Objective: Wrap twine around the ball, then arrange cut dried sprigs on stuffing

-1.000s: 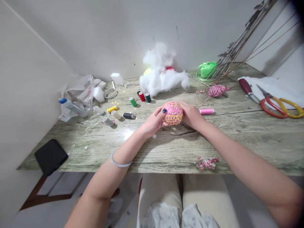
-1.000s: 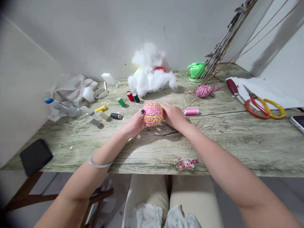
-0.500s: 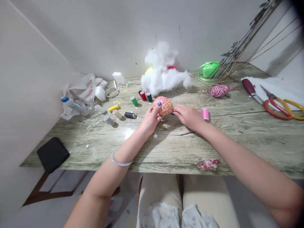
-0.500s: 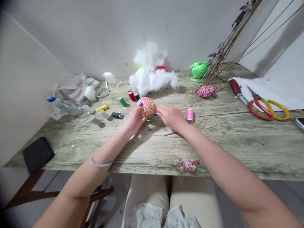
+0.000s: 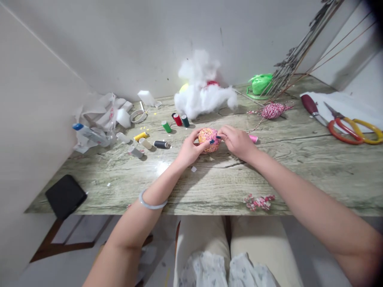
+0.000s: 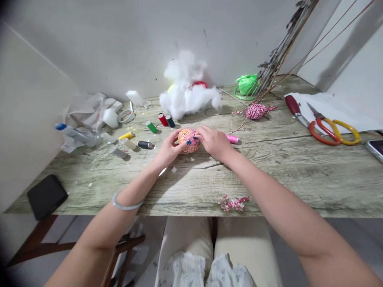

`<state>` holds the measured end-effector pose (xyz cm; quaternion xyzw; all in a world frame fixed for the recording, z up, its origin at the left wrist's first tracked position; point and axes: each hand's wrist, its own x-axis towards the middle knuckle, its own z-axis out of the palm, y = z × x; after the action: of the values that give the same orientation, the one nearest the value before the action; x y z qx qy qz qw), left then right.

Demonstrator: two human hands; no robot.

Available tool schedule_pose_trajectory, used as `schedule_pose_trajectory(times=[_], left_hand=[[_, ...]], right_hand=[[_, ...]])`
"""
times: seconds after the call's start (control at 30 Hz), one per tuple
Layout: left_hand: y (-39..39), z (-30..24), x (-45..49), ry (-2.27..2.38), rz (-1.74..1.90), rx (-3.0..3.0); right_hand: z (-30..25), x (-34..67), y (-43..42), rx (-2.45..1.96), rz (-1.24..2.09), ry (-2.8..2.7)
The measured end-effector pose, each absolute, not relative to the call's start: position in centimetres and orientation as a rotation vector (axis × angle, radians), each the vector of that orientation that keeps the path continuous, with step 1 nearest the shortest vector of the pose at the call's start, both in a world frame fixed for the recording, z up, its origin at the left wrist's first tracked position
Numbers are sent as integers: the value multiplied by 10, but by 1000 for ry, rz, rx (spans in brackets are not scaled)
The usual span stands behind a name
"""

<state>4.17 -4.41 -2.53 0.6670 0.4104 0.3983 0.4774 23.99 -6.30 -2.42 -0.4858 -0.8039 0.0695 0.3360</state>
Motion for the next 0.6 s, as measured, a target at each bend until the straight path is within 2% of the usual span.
schedule_pose_trajectory(times=[0.23, 0.4, 0.6], left_hand=[[-54, -22, 44, 1004, 824, 1569], [-59, -16, 42, 736, 678, 1591], [-63, -14, 46, 619, 801, 1447]], right_hand=[[-18, 242, -64, -1259, 123, -2001], [-17, 244, -63, -1256, 143, -1982], [-21, 245, -62, -1346, 246, -2070]])
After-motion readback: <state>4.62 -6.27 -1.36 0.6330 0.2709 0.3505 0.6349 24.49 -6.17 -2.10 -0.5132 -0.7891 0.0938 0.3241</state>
